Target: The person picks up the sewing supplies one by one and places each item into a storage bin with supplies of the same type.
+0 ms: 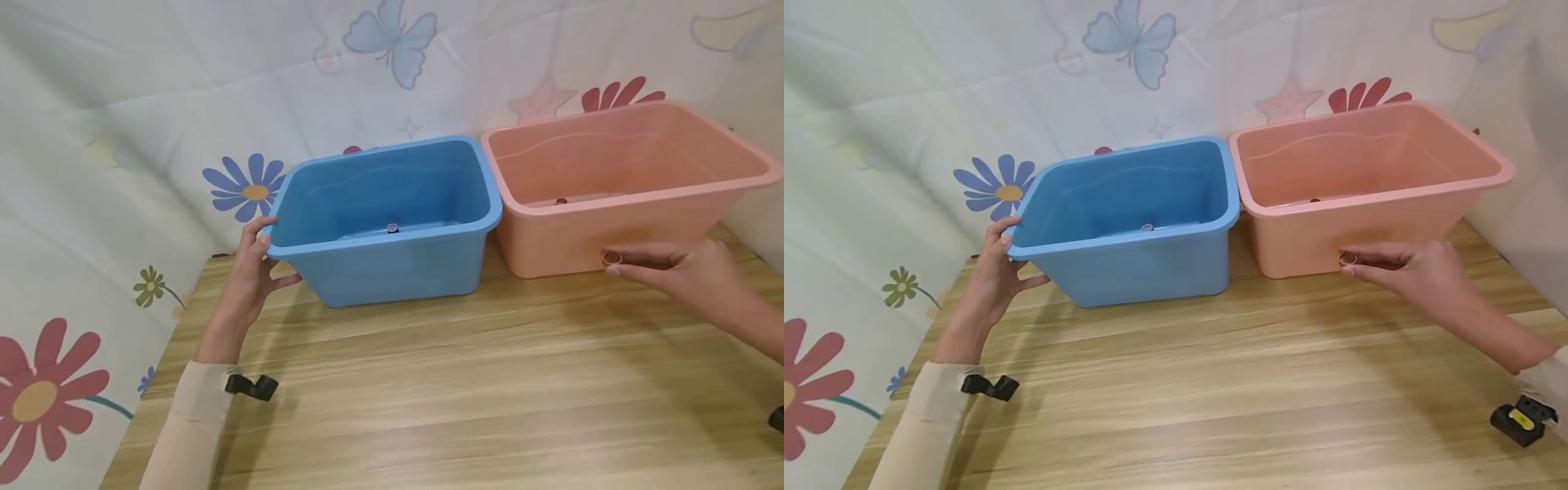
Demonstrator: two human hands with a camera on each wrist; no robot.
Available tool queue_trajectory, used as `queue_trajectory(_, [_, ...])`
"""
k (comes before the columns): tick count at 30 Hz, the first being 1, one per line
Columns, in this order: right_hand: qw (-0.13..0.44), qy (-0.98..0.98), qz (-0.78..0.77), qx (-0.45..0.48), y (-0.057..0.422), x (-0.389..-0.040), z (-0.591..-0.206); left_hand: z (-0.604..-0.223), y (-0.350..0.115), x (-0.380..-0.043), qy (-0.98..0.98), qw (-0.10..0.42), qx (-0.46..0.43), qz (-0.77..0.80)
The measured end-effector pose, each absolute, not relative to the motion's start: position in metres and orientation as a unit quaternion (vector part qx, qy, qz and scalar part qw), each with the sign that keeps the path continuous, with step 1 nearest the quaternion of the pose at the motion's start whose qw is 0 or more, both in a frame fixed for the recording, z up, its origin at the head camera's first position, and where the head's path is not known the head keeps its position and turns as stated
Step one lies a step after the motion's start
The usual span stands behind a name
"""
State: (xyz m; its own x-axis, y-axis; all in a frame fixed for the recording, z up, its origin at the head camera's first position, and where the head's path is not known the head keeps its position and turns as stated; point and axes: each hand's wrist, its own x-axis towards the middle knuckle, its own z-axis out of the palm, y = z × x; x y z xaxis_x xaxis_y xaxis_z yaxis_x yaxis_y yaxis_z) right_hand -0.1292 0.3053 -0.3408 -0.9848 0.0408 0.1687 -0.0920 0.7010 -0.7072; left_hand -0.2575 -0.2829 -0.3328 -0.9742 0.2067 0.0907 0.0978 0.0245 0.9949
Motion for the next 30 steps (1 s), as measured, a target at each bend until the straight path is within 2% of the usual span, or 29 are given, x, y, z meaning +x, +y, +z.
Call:
queue_trajectory(8, [0.130,-0.914,0.382,0.046,0.302,-0.132,-0.331,-0.333,-0.284,-0.258,0.714,0.037,0.110,0.690])
queue_trajectory(16, [0.118,-0.918,0.376,0.042,0.299,-0.132,-0.320,-0.333,-0.283,-0.258,0.715,0.034,0.112,0.689])
queue_trajectory(26, [0.146,-0.910,0.382,0.071,0.295,-0.135,-0.313,-0.334,-0.283,-0.258,0.712,0.039,0.114,0.692])
queue_trajectory(30, [0.165,-0.891,0.408,0.111,0.293,-0.136,-0.307,-0.335,-0.284,-0.258,0.713,0.037,0.112,0.691])
